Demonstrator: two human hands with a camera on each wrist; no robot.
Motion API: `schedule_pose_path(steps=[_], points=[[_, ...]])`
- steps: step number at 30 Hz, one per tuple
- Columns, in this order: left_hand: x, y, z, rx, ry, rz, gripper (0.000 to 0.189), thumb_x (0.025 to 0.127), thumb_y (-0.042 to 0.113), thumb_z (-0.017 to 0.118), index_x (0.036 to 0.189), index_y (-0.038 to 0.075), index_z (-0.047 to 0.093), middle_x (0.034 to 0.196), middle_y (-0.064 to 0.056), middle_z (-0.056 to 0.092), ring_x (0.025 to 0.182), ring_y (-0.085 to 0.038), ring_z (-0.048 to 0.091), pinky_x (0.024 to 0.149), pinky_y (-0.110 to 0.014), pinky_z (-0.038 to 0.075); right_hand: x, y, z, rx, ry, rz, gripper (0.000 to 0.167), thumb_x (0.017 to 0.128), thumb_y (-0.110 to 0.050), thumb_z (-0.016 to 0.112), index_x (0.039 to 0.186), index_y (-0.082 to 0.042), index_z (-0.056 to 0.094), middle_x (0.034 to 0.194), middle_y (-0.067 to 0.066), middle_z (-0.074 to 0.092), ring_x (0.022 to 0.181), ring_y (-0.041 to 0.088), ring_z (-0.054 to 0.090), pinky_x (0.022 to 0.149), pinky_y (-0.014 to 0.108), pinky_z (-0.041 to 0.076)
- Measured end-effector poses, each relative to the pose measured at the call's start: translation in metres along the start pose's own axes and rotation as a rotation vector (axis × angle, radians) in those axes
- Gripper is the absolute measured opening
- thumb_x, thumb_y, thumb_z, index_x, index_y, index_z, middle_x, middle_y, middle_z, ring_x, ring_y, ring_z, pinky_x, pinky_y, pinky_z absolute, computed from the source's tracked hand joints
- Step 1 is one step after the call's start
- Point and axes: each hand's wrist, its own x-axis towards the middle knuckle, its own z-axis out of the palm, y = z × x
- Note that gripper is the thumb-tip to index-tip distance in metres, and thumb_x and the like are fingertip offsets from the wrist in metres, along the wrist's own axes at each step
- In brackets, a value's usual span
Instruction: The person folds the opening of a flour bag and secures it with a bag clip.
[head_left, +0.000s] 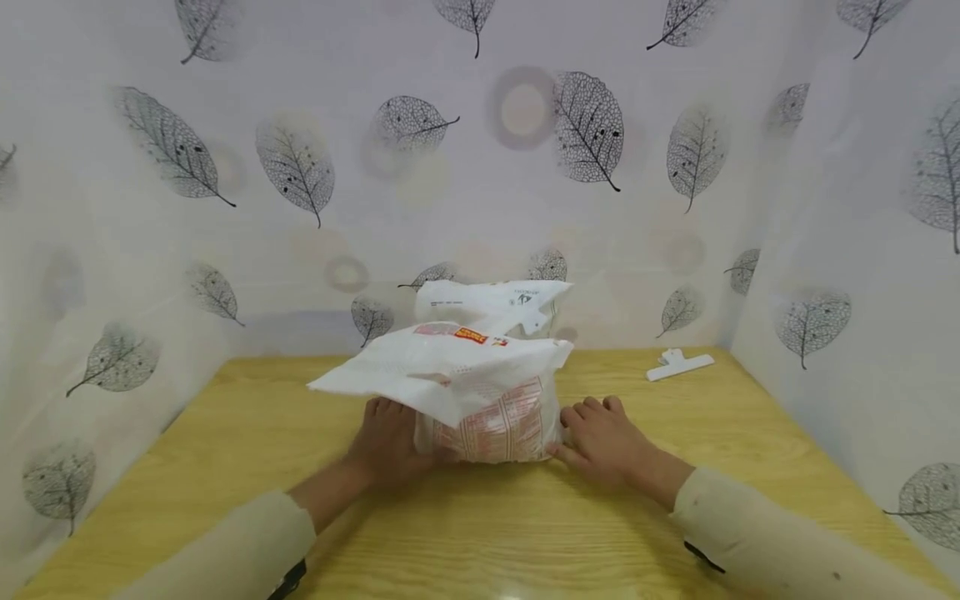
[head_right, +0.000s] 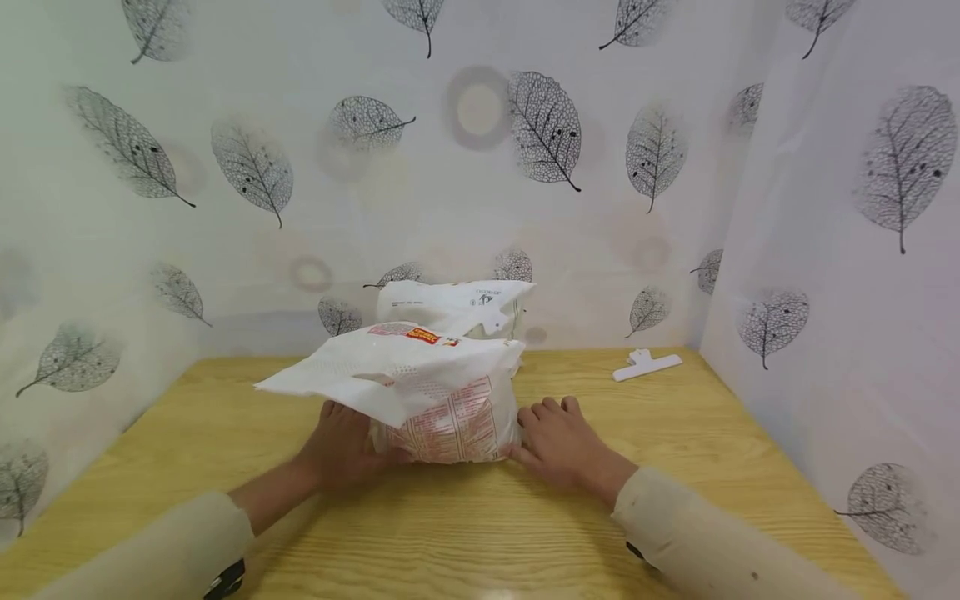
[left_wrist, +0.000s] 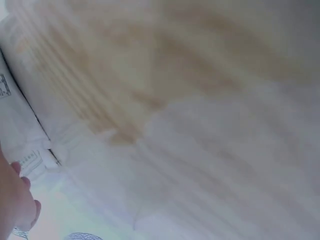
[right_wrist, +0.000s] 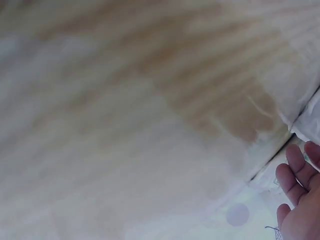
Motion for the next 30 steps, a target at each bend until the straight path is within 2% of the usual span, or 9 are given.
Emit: schedule_pose_path(steps=[5, 9, 12, 15, 19, 21, 26, 30], points=[[-0.006, 0.003, -0.008, 0.063, 0.07, 0.007, 0.095, 0.083, 0.074, 0.059, 0.149, 0.01, 0.034, 0.142, -0.017, 0.05, 0.127, -0.031, 0.048, 0.097, -0.051, 0.033, 0.001, 0.001, -0.009, 0.047, 0.01, 0.005, 0.041, 0.099, -0.056, 0.049, 0.105, -0.017, 0.06, 0.099, -0.001, 0.063, 0.095, 0.02, 0.055, 0.085, 0.044, 0.034], [-0.009, 0.008, -0.016, 0.097, 0.16, 0.082, 0.081, 0.093, 0.069, 0.049, 0.145, 0.008, 0.038, 0.142, -0.017, 0.05, 0.13, -0.032, 0.046, 0.1, -0.051, 0.031, 0.003, 0.004, -0.016, 0.046, 0.037, 0.009, 0.041, 0.099, -0.056, 0.051, 0.106, -0.017, 0.061, 0.1, 0.0, 0.065, 0.095, 0.02, 0.056, 0.085, 0.044, 0.035], [-0.01, 0.013, -0.022, 0.113, 0.23, 0.14, 0.072, 0.098, 0.068, 0.037, 0.135, 0.007, 0.045, 0.125, -0.015, 0.058, 0.12, -0.033, 0.052, 0.097, -0.051, 0.033, 0.004, 0.007, -0.02, 0.048, 0.062, 0.008, 0.04, 0.099, -0.054, 0.053, 0.108, -0.015, 0.062, 0.103, 0.001, 0.066, 0.096, 0.02, 0.057, 0.085, 0.044, 0.035], [-0.01, 0.017, -0.028, 0.114, 0.29, 0.176, 0.07, 0.1, 0.068, 0.028, 0.129, 0.007, 0.047, 0.105, -0.009, 0.058, 0.106, -0.031, 0.056, 0.093, -0.05, 0.034, 0.005, 0.008, -0.023, 0.051, 0.089, -0.005, 0.041, 0.099, -0.051, 0.054, 0.111, -0.013, 0.062, 0.105, 0.003, 0.067, 0.095, 0.021, 0.057, 0.085, 0.046, 0.036], [-0.011, 0.024, -0.036, 0.078, 0.351, 0.227, 0.07, 0.102, 0.064, 0.028, 0.132, 0.004, 0.048, 0.098, -0.006, 0.058, 0.098, -0.027, 0.058, 0.091, -0.048, 0.033, 0.006, 0.009, -0.029, 0.058, 0.122, -0.02, 0.041, 0.099, -0.048, 0.055, 0.114, -0.011, 0.062, 0.1, 0.002, 0.065, 0.091, 0.019, 0.057, 0.086, 0.046, 0.038], [-0.011, 0.028, -0.041, 0.065, 0.391, 0.267, 0.067, 0.102, 0.062, 0.03, 0.126, 0.004, 0.052, 0.096, -0.005, 0.059, 0.095, -0.025, 0.058, 0.091, -0.046, 0.034, 0.008, 0.009, -0.033, 0.065, 0.137, -0.026, 0.04, 0.1, -0.047, 0.055, 0.115, -0.011, 0.062, 0.097, 0.001, 0.063, 0.09, 0.017, 0.056, 0.086, 0.046, 0.04], [-0.008, 0.038, -0.055, 0.033, 0.554, 0.427, 0.053, 0.104, 0.053, 0.036, 0.099, 0.004, 0.056, 0.09, -0.005, 0.057, 0.086, -0.024, 0.056, 0.083, -0.042, 0.035, 0.012, 0.012, -0.045, 0.09, 0.181, -0.042, 0.037, 0.102, -0.042, 0.053, 0.116, -0.009, 0.061, 0.096, 0.002, 0.062, 0.089, 0.018, 0.057, 0.085, 0.047, 0.04], [-0.002, 0.046, -0.064, 0.017, 0.661, 0.54, 0.047, 0.103, 0.046, 0.042, 0.093, 0.003, 0.056, 0.09, -0.006, 0.055, 0.081, -0.024, 0.05, 0.079, -0.041, 0.033, 0.014, 0.015, -0.053, 0.097, 0.212, -0.034, 0.036, 0.102, -0.039, 0.052, 0.117, -0.008, 0.061, 0.094, 0.003, 0.062, 0.088, 0.019, 0.057, 0.086, 0.049, 0.04]])
